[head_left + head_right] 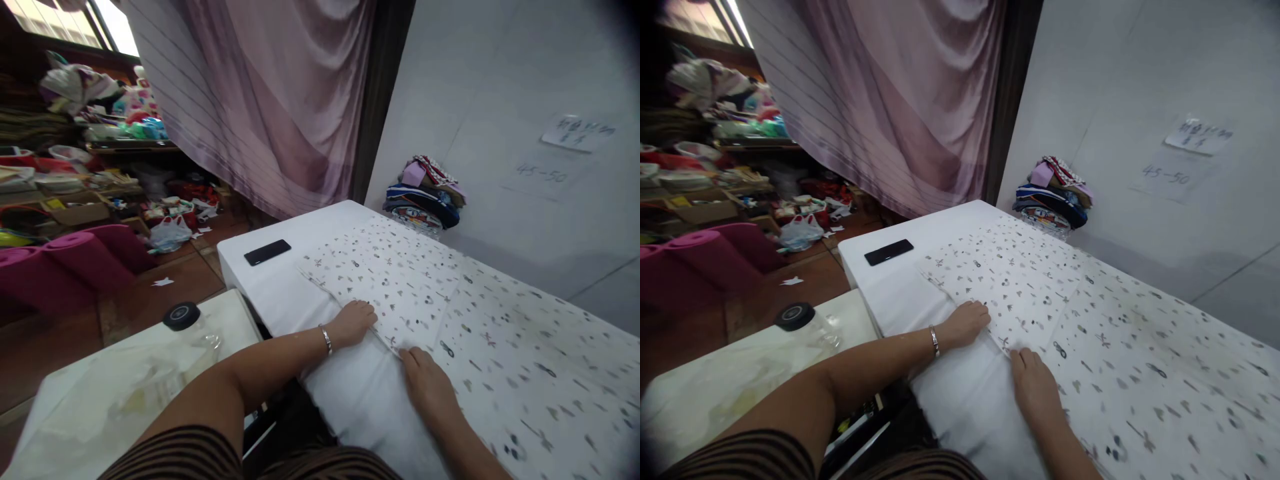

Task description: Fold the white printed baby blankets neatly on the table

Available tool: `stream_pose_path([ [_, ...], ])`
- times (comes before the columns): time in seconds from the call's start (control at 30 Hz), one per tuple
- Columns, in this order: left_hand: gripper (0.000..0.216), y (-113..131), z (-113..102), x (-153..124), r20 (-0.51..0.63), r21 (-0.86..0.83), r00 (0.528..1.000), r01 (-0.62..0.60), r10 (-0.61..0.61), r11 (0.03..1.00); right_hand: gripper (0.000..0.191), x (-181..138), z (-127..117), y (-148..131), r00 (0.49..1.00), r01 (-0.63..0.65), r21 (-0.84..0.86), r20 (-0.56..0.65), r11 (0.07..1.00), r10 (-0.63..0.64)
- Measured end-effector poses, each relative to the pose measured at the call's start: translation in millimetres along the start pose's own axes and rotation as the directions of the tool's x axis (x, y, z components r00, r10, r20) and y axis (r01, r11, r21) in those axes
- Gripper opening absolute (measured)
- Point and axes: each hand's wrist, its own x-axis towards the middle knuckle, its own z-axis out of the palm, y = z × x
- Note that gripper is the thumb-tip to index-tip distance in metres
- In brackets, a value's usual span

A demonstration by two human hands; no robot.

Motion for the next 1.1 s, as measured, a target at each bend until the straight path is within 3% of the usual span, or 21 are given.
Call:
stream_pose_path([
  [0.23, 0.017, -53.3, -9.6, -13.0, 0.004, 0.005, 0.974, 0.228, -0.228, 0.974, 0.034, -5.2, 8.7, 11.4, 0.998, -0.002, 0.024, 0.063, 1.0, 0.001],
  [0.43, 0.019, -81.0, -12.5, -26.1, -0.002, -0.029, 0.924, 0.383, -0.383, 0.923, 0.034, 28.7, 3.8, -4.5, 0.996, -0.013, -0.012, 0.085, 1.0, 0.014],
  [0.53, 0.018, -93.1, -18.0, -35.9, -0.002, -0.078, 0.872, 0.488, -0.49, 0.869, 0.034, 44.9, 4.7, -15.6, 0.994, -0.015, -0.026, 0.106, 1.0, 0.018],
  [0.63, 0.022, -114.2, -27.0, -49.8, -0.01, -0.14, 0.752, 0.651, -0.659, 0.746, 0.034, 50.8, 8.2, -19.8, 0.995, 0.0, -0.02, 0.098, 1.0, 0.002],
  [0.77, 0.024, -150.5, -36.2, -65.7, 0.022, -0.208, 0.467, 0.867, -0.884, 0.453, 0.033, 49.6, 12.2, -17.5, 0.997, 0.013, 0.023, 0.07, 1.0, -0.014],
  [0.87, 0.027, -173.2, -37.4, -66.9, 0.078, -0.247, 0.317, 0.925, -0.945, 0.29, 0.035, 47.3, 15.7, -16.0, 1.0, 0.02, 0.069, 0.007, 0.997, -0.021],
  [1.0, 0.034, -190.9, -34.6, -56.1, 0.114, -0.276, 0.214, 0.945, -0.97, 0.176, 0.036, 44.5, 20.6, -16.3, 0.997, 0.036, 0.134, -0.077, 0.99, -0.026],
  [1.1, 0.026, -197.3, -34.1, -46.8, 0.127, -0.279, 0.215, 0.945, -0.968, 0.173, 0.037, 43.4, 21.1, -17.0, 0.995, 0.038, 0.165, -0.093, 0.986, -0.022],
])
